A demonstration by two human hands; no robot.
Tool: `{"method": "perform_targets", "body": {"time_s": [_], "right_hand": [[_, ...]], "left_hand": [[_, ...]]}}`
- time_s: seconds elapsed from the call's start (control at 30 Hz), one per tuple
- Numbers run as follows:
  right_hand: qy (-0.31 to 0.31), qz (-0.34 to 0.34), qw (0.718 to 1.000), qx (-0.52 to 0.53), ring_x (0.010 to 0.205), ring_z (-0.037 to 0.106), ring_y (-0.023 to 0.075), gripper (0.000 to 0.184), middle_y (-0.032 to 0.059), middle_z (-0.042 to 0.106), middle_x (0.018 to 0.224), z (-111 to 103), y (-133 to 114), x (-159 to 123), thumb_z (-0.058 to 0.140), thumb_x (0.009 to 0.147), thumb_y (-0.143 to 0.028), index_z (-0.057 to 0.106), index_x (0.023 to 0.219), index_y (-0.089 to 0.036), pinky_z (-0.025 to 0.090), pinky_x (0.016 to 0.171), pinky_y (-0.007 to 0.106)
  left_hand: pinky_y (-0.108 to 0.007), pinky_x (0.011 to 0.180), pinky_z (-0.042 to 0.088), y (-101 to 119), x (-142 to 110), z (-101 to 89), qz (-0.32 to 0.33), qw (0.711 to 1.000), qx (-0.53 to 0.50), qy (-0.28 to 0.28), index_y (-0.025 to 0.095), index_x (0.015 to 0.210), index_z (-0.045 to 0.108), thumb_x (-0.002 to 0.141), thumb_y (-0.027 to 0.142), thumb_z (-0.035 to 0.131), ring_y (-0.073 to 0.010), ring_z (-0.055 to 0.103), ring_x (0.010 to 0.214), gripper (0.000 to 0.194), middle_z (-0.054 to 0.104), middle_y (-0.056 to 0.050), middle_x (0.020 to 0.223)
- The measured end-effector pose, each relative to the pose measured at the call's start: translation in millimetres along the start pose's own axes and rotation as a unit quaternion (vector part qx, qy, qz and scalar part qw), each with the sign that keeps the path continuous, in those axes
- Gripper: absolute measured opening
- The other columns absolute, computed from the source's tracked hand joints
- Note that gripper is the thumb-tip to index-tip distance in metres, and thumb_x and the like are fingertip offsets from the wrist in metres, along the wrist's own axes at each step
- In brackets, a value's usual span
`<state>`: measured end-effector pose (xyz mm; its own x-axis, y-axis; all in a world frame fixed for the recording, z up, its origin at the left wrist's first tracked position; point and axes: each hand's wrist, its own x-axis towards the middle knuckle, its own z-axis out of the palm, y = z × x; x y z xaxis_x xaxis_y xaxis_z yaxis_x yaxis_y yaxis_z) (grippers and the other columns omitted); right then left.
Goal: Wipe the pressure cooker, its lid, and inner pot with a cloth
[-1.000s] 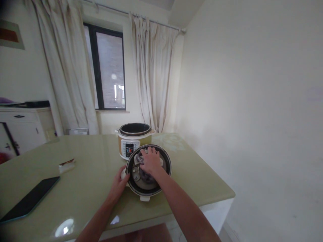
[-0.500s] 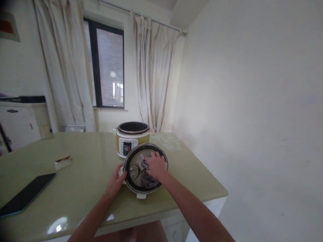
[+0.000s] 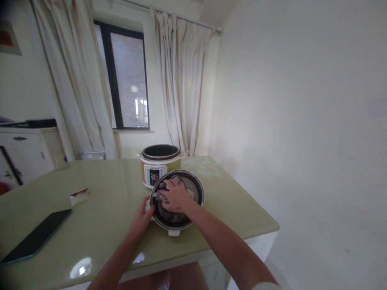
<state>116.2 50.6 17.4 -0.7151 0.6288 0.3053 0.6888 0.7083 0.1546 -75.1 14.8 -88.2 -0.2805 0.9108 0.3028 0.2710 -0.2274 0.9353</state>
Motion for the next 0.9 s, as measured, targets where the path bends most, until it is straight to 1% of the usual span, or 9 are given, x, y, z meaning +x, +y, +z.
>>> {"method": "perform_targets", "body": {"time_s": [0.1,0.17,0.23,0.33,0.5,0.6,0.67,0.8,0.9], "right_hand": [[-0.030,-0.029,0.999,0.009,0.149,0.030,0.0410,0.083,0.0117,0.022,0.175,-2.2,10.1,-29.2,0.059,0.087,-0.079,0.052,0.155,-0.031,0.034,0.115,0.063],[-0.048,-0.031,0.998,-0.004,0.148,0.031,0.0434,0.094,0.0133,0.016,0.176,-3.3,18.5,-44.2,0.062,0.080,-0.085,0.052,0.155,-0.028,0.035,0.114,0.064],[-0.059,-0.009,0.998,-0.024,0.145,0.035,0.0424,0.083,0.0130,0.021,0.175,-4.0,27.6,-50.6,0.064,0.083,-0.080,0.058,0.148,-0.029,0.040,0.110,0.063],[-0.051,0.061,0.995,-0.053,0.140,0.042,0.0404,0.064,0.0130,0.038,0.167,-5.0,37.9,-41.4,0.065,0.089,-0.068,0.062,0.142,-0.032,0.043,0.106,0.061],[0.012,0.145,0.988,-0.057,0.130,0.048,0.0383,0.067,0.0138,0.057,0.148,-3.0,24.8,1.4,0.065,0.090,-0.058,0.050,0.151,-0.034,0.039,0.107,0.064],[0.024,0.127,0.990,-0.046,0.129,0.048,0.0377,0.070,0.0134,0.057,0.145,0.3,3.6,19.2,0.066,0.090,-0.058,0.045,0.154,-0.039,0.036,0.107,0.066],[0.014,0.096,0.994,-0.042,0.129,0.047,0.0374,0.064,0.0125,0.054,0.148,1.4,-7.6,20.2,0.066,0.091,-0.057,0.048,0.151,-0.042,0.038,0.106,0.064],[-0.024,0.018,0.999,-0.044,0.128,0.046,0.0360,0.045,0.0110,0.052,0.149,-1.2,-10.6,-2.4,0.064,0.094,-0.051,0.060,0.138,-0.040,0.044,0.101,0.058],[-0.045,0.007,0.997,-0.058,0.131,0.045,0.0364,0.041,0.0109,0.052,0.149,-5.4,3.2,-25.5,0.068,0.093,-0.049,0.065,0.132,-0.037,0.044,0.102,0.057]], "left_hand": [[-0.045,0.097,0.054,1.0,1.6,1.6,0.003,1.000,-0.013,0.000,0.017,0.129,0.062,0.079,0.048,0.060,-0.0292,0.071,0.106,0.059,0.076,-0.009,0.112],[-0.044,0.099,0.054,1.9,2.1,2.4,0.011,1.000,-0.025,0.009,0.017,0.128,0.064,0.077,0.048,0.061,-0.0292,0.070,0.107,0.059,0.076,-0.009,0.113],[-0.045,0.098,0.054,2.2,1.8,2.7,0.011,0.999,-0.034,0.016,0.017,0.127,0.065,0.076,0.048,0.063,-0.0294,0.071,0.105,0.059,0.076,-0.008,0.111],[-0.044,0.094,0.055,0.8,0.9,2.8,0.008,0.999,-0.037,0.005,0.018,0.127,0.064,0.078,0.048,0.063,-0.0287,0.071,0.100,0.057,0.077,-0.007,0.106],[-0.043,0.094,0.055,-1.1,-0.9,3.0,0.014,1.000,-0.022,-0.005,0.017,0.130,0.061,0.082,0.048,0.062,-0.0283,0.071,0.101,0.057,0.076,-0.008,0.108],[-0.042,0.094,0.056,0.9,-2.6,2.0,0.017,1.000,-0.021,-0.006,0.018,0.131,0.060,0.083,0.049,0.060,-0.0275,0.072,0.101,0.057,0.076,-0.007,0.109],[-0.043,0.093,0.056,2.7,-3.7,0.9,0.005,1.000,-0.008,0.003,0.019,0.130,0.060,0.082,0.048,0.060,-0.0278,0.072,0.099,0.056,0.076,-0.006,0.107],[-0.044,0.095,0.054,5.7,-4.5,-0.4,0.005,1.000,0.012,0.006,0.019,0.130,0.061,0.082,0.046,0.058,-0.0287,0.072,0.101,0.055,0.076,-0.006,0.107],[-0.044,0.091,0.055,7.0,-3.6,0.5,0.001,1.000,0.000,0.007,0.018,0.129,0.062,0.081,0.047,0.059,-0.0276,0.071,0.094,0.056,0.076,-0.006,0.102]]}}
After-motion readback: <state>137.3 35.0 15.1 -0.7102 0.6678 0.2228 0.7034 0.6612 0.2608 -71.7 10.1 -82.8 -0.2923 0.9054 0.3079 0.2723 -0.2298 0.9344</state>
